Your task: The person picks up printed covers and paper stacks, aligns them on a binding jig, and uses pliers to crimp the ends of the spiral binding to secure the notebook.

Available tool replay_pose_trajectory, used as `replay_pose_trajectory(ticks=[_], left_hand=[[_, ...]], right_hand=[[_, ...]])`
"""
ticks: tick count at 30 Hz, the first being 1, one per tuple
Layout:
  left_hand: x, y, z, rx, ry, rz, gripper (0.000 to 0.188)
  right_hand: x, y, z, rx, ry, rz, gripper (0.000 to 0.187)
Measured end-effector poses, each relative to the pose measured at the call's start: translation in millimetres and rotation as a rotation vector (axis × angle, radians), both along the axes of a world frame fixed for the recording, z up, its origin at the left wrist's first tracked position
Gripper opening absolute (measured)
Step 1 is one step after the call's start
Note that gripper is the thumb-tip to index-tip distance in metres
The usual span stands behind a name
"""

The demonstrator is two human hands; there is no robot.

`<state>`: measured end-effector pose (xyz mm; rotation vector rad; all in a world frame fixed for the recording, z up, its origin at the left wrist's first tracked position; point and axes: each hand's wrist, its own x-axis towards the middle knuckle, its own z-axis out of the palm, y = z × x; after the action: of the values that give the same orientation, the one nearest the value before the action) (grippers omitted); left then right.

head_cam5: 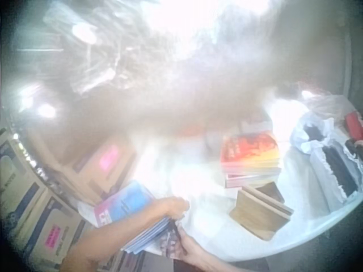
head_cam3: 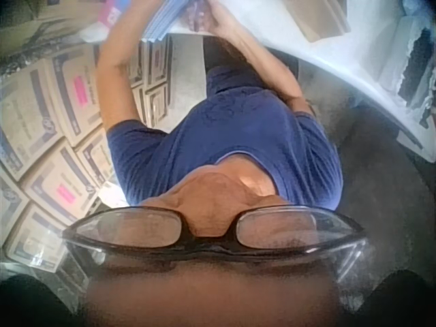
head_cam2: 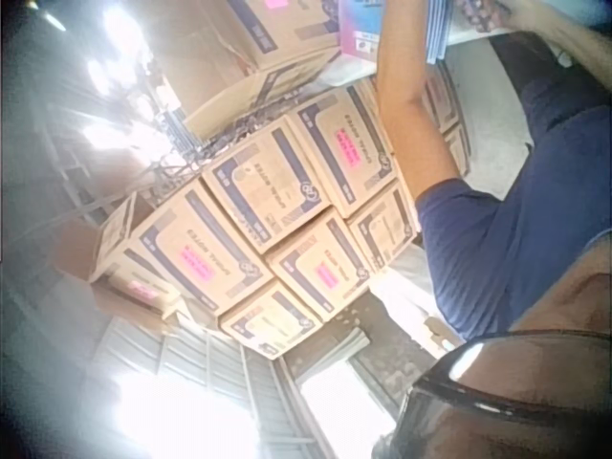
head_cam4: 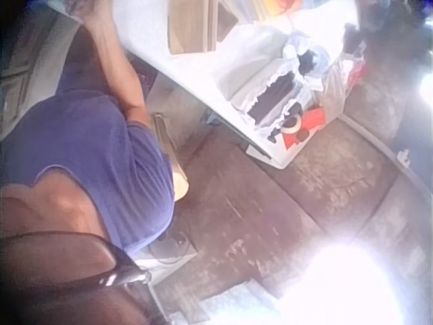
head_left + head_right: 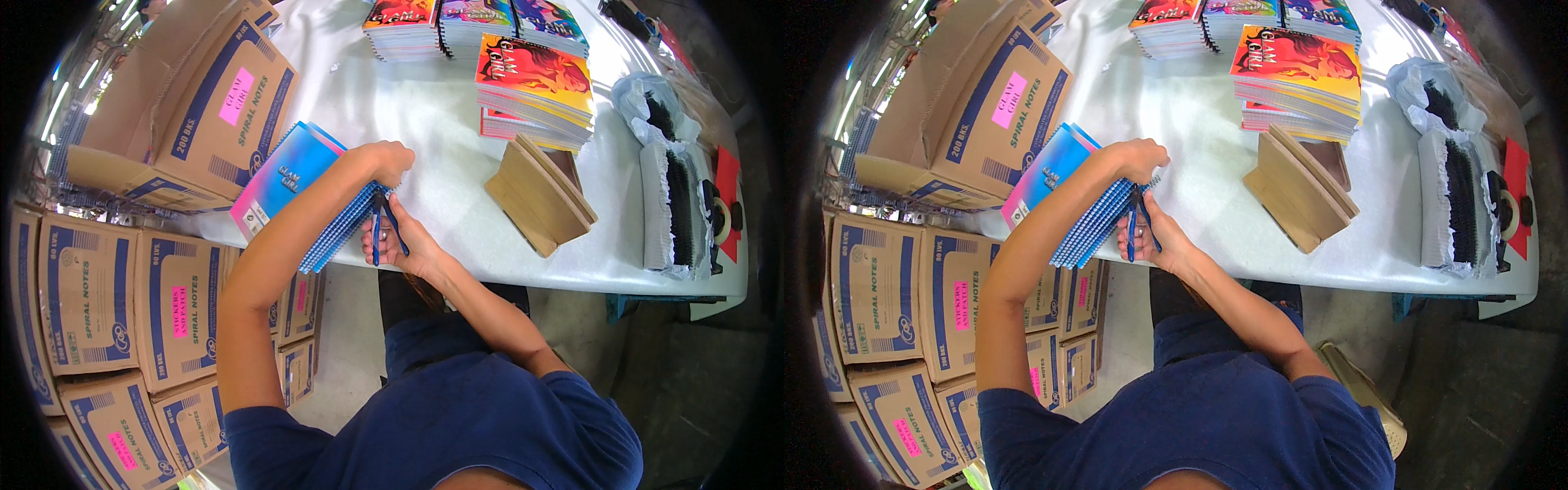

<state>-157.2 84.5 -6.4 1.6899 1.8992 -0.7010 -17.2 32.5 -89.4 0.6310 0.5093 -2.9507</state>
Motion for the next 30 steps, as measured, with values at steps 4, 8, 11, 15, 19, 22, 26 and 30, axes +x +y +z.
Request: replay_pose_trajectory(ticks=[4,8,11,15,19,22,26,30], left_hand=[[4,1,4,0.031,-0.02,0.003,0.048],[9,-5,1,0.034,0.036,-0.121,0.036],[3,-9,-7,0.082,0.021,-0.127,0.031],[3,-7,-5,0.088,0.0,-0.085,0.039],[2,-5,-7,0.065,0.005,-0.08,0.041],[-3,-11,-13,0.115,-0.014,-0.076,0.036],[4,-8,-6,0.129,0.007,-0.207,0.022],[8,-14,-10,0.135,0.038,-0.224,0.023]], right_hand=[[-7,9,-30,-0.215,0.254,0.056,0.071],[1,5,-20,-0.121,0.092,0.037,0.069],[6,-4,1,-0.043,-0.06,-0.01,0.07],[3,4,2,-0.065,-0.073,-0.017,0.071],[5,7,-7,-0.076,-0.015,0.049,0.071],[1,2,10,-0.027,-0.098,-0.002,0.069],[-2,13,-28,-0.317,0.171,0.082,0.068],[9,2,-8,-0.154,-0.058,0.062,0.07]])
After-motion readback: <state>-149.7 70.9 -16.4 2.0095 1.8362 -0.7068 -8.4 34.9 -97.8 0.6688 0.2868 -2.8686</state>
